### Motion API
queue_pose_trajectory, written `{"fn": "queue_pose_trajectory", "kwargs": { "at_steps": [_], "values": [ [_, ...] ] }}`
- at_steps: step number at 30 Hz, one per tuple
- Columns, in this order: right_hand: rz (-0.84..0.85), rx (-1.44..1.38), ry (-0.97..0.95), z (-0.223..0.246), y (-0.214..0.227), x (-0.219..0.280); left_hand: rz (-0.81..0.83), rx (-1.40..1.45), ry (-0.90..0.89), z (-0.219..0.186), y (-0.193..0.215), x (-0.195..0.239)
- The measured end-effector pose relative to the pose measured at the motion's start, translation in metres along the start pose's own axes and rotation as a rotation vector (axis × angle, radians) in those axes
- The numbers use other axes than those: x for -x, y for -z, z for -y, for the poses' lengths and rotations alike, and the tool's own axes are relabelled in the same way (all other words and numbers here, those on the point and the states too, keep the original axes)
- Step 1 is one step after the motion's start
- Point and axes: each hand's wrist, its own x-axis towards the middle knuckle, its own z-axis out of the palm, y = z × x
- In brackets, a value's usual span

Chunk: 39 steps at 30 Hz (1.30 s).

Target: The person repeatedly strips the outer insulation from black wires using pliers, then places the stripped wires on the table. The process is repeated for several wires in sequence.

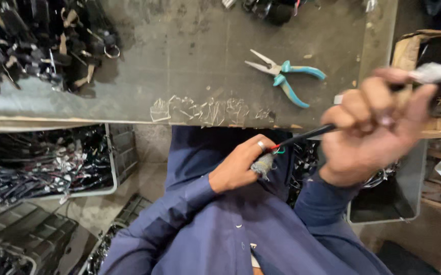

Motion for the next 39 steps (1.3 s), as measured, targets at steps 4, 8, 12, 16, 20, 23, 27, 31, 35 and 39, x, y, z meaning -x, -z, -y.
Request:
{"fn": "queue_pose_trajectory", "kwargs": {
  "at_steps": [4, 8, 12, 16, 20, 23, 27, 31, 35, 39],
  "values": [
    [0.039, -0.14, -0.104, 0.003, 0.014, -0.004, -0.013, -0.087, -0.12, -0.015, 0.012, -0.002],
    [0.193, 0.17, -0.101, 0.01, 0.021, 0.002, -0.005, 0.019, -0.156, -0.031, 0.016, -0.007],
    [0.282, 0.602, 0.089, 0.015, 0.01, -0.003, 0.003, -0.092, -0.248, -0.021, 0.012, -0.011],
    [0.336, 0.75, 0.171, 0.009, -0.001, -0.023, -0.021, 0.024, -0.056, 0.004, 0.007, 0.001],
    [0.36, 0.757, 0.185, -0.021, 0.009, -0.012, -0.164, 0.052, 0.145, 0.012, -0.005, 0.023],
    [0.221, 0.286, -0.096, -0.022, 0.017, -0.005, -0.206, 0.131, 0.264, 0.007, -0.003, 0.02],
    [0.212, 0.837, 0.113, 0.001, 0.037, 0.005, -0.166, 0.124, 0.376, -0.005, 0.004, 0.025],
    [0.171, 1.108, 0.397, 0.026, 0.051, 0.012, -0.116, 0.091, 0.266, -0.006, 0.011, 0.021],
    [0.179, 0.537, 0.298, 0.028, 0.056, 0.015, -0.103, -0.065, 0.184, 0.0, 0.005, 0.017],
    [0.273, 0.035, 0.051, 0.025, 0.043, 0.004, 0.119, 0.045, 0.034, -0.004, 0.006, 0.005]
  ]
}}
